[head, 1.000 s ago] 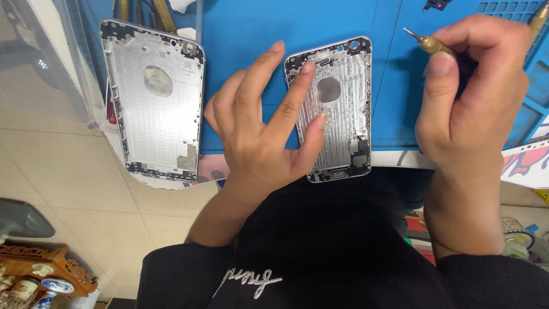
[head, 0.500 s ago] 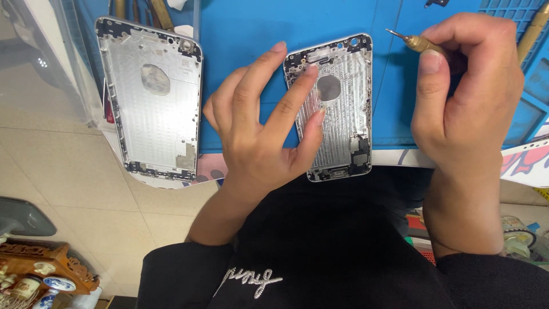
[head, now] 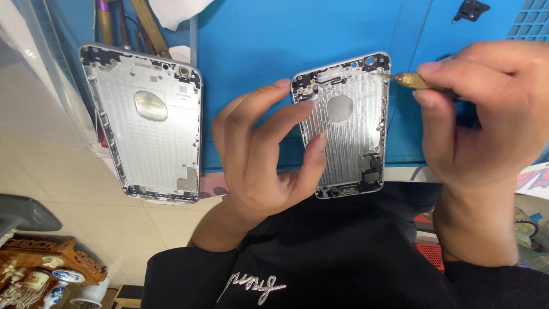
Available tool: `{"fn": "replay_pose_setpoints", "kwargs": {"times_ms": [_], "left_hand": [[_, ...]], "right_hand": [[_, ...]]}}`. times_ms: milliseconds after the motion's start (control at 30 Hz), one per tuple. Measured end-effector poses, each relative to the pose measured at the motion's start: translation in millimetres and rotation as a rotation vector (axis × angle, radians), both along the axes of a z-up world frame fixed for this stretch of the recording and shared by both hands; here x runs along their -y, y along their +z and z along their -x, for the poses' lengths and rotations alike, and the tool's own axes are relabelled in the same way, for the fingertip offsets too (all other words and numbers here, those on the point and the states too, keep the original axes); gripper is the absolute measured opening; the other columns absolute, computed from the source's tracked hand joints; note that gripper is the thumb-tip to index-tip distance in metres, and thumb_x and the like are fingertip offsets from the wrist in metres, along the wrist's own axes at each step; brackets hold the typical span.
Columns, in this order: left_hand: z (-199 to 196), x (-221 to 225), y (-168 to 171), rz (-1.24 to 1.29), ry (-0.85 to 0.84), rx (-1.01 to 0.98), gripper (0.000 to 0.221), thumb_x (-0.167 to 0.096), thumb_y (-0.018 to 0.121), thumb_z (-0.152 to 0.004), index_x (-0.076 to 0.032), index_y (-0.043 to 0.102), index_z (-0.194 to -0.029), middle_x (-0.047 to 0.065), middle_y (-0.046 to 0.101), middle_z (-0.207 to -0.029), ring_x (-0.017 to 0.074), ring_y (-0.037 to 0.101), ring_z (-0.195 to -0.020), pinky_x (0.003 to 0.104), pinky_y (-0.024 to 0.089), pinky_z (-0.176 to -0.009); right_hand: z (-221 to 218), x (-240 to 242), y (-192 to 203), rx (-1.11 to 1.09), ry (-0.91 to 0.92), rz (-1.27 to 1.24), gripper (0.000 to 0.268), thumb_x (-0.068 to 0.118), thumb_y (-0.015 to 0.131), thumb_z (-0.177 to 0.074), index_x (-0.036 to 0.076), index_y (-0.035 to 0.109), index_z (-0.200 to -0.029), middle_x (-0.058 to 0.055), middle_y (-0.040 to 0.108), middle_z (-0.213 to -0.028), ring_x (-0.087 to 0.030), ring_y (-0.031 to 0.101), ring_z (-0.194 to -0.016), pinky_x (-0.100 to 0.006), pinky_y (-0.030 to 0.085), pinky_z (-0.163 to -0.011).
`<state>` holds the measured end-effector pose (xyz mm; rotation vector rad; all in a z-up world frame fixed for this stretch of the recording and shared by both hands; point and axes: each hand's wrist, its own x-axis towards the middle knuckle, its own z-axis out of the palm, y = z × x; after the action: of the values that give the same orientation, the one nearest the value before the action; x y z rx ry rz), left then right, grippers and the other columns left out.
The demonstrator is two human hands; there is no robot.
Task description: The technician is using a precision screwdriver to work on the internal chassis of a mobile phone.
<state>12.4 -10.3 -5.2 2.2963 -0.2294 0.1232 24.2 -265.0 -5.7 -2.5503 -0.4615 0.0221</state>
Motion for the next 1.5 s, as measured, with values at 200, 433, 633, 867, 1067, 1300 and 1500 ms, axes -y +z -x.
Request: {"fn": "replay_pose_setpoints", "kwargs": {"times_ms": [200,433,633,867,1067,1300,1500], "left_hand": [[6.2,-3.8,-6.8,0.189,0.006,-0.043,0.047,-0.011,0.083,-0.090,-0.007,0.046,-0.119,0.018,0.061,-0.130,0.0289,0.057,-0.118,0.038,0.045,-0.099],[5.4,-3.9,-2.3,0.180,0.000,-0.078,0.061,-0.008,0.084,-0.093,-0.007,0.040,-0.136,0.015,0.064,-0.128,0.0226,0.061,-0.114,0.034,0.040,-0.100],[7.5,-3.5,0.0,0.182,0.006,-0.096,0.058,-0.001,0.075,-0.097,-0.005,0.040,-0.142,0.013,0.064,-0.131,0.0226,0.062,-0.119,0.033,0.042,-0.105],[14.0,-6.2,-3.2,0.169,0.006,-0.133,0.049,0.011,0.056,-0.105,-0.007,0.040,-0.148,0.009,0.063,-0.135,0.0191,0.062,-0.124,0.030,0.041,-0.105],[9.8,-4.1,-1.4,0.210,-0.022,-0.028,0.040,0.008,0.054,-0.107,-0.004,0.041,-0.143,0.015,0.061,-0.138,0.0222,0.062,-0.119,0.033,0.045,-0.105],[9.5,-0.7,-2.2,0.268,-0.031,0.050,0.043,0.002,0.061,-0.105,-0.002,0.040,-0.143,0.017,0.054,-0.138,0.0251,0.058,-0.124,0.033,0.049,-0.107],[13.2,-0.1,-6.1,0.300,-0.038,0.081,0.051,0.001,0.068,-0.104,-0.004,0.040,-0.147,0.014,0.051,-0.139,0.0209,0.058,-0.122,0.029,0.051,-0.101]], "right_hand": [[11.2,7.9,-4.8,-0.069,-0.023,-0.064,0.021,0.001,0.069,-0.106,0.006,0.064,-0.126,-0.010,0.059,-0.116,-0.020,0.058,-0.098,-0.025,0.046,-0.081],[-4.7,-8.6,6.4,-0.016,0.021,0.021,0.021,0.003,0.079,-0.107,0.006,0.074,-0.128,-0.010,0.061,-0.110,-0.025,0.058,-0.096,-0.032,0.046,-0.079],[8.2,0.7,-2.9,-0.092,0.020,-0.042,0.018,0.003,0.065,-0.110,0.007,0.069,-0.128,-0.005,0.068,-0.115,-0.022,0.062,-0.103,-0.029,0.047,-0.087],[-15.3,-23.4,4.4,0.099,0.260,-0.003,0.007,0.008,0.072,-0.096,0.008,0.067,-0.101,-0.006,0.078,-0.115,-0.026,0.058,-0.080,-0.036,0.040,-0.082],[-2.7,0.1,-9.5,0.097,0.111,-0.100,0.014,0.004,0.063,-0.105,0.006,0.062,-0.119,-0.010,0.070,-0.109,-0.027,0.061,-0.097,-0.039,0.046,-0.091],[-8.5,-0.7,1.1,-0.030,-0.276,-0.095,0.018,-0.004,0.068,-0.104,0.002,0.068,-0.121,-0.006,0.057,-0.083,-0.018,0.051,-0.069,-0.032,0.037,-0.064],[-16.7,-0.1,-3.6,0.159,-0.228,-0.025,0.015,-0.002,0.074,-0.100,0.000,0.058,-0.099,-0.008,0.057,-0.079,-0.022,0.054,-0.067,-0.035,0.038,-0.064]]}}
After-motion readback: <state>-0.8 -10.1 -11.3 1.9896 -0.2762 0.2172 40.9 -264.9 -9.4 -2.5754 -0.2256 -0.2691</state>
